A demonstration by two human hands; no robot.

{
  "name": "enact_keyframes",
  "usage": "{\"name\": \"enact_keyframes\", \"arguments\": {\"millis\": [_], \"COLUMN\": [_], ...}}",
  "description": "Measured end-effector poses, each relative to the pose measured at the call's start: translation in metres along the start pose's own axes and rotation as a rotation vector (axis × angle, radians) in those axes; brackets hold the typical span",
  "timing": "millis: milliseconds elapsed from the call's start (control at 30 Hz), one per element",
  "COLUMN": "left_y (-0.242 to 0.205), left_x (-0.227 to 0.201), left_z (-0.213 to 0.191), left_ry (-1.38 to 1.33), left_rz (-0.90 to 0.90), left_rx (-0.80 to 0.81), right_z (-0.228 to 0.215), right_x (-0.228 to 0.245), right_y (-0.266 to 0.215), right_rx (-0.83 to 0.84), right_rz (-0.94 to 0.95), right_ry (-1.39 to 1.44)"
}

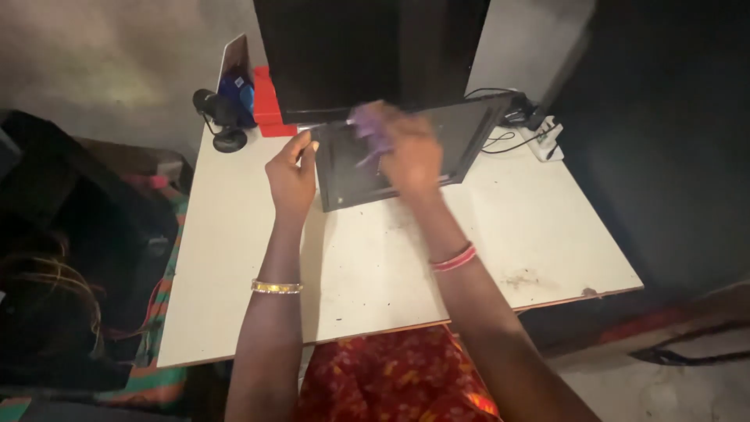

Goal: The recorder cleans a black metal computer case panel or filter using a purple cloth on a desk.

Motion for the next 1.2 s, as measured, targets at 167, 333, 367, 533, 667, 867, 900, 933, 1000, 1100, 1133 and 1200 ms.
{"name": "enact_keyframes", "arguments": {"millis": [167, 333, 367, 533, 667, 867, 900, 933, 1000, 1100, 1133, 1200], "left_y": [0.000, -0.002, -0.002, -0.007, -0.007, -0.015, -0.021, -0.032, -0.030, -0.018, -0.010, -0.002], "left_x": [0.009, -0.020, -0.022, -0.005, -0.005, -0.075, -0.095, -0.112, -0.110, -0.095, -0.088, -0.079], "left_z": [0.007, 0.001, 0.000, 0.003, 0.004, 0.025, 0.042, 0.058, 0.078, 0.093, 0.096, 0.094], "left_ry": [0.054, 0.032, 0.036, 0.066, 0.014, 0.233, 0.336, 0.443, 0.477, 0.534, 0.563, 0.596], "left_rz": [-0.036, 0.023, 0.026, -0.031, 0.014, 0.224, 0.394, 0.557, 0.558, 0.544, 0.521, 0.586], "left_rx": [-0.019, 0.005, 0.004, 0.009, -0.063, -0.059, 0.013, 0.087, 0.144, 0.197, 0.199, 0.198], "right_z": [-0.012, 0.005, 0.004, -0.003, -0.027, -0.027, -0.029, -0.029, -0.029, -0.030, -0.030, 0.016], "right_x": [-0.020, 0.074, 0.073, 0.047, -0.032, -0.080, -0.077, -0.073, -0.061, -0.056, -0.057, -0.145], "right_y": [-0.003, 0.000, 0.000, 0.002, -0.007, -0.003, 0.000, 0.000, 0.001, 0.008, 0.011, -0.006], "right_rx": [-0.142, -0.029, -0.031, 0.068, -0.135, -0.080, -0.082, -0.075, -0.048, 0.009, 0.047, -0.024], "right_rz": [0.246, -0.001, -0.002, 0.000, 0.023, 0.183, 0.196, 0.209, 0.186, 0.138, 0.119, 0.117], "right_ry": [0.082, 0.328, 0.332, 0.200, 0.088, 0.016, 0.050, 0.087, 0.122, 0.134, 0.115, -0.025]}}
Point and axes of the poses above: each hand's wrist, its own y-axis towards the middle knuckle, its own z-axis out of the palm, x = y × z, the point moved 7 cm from there along y, towards the middle knuckle, and after that the axes turned 10 degrees about -x, right-handed, at the moved point
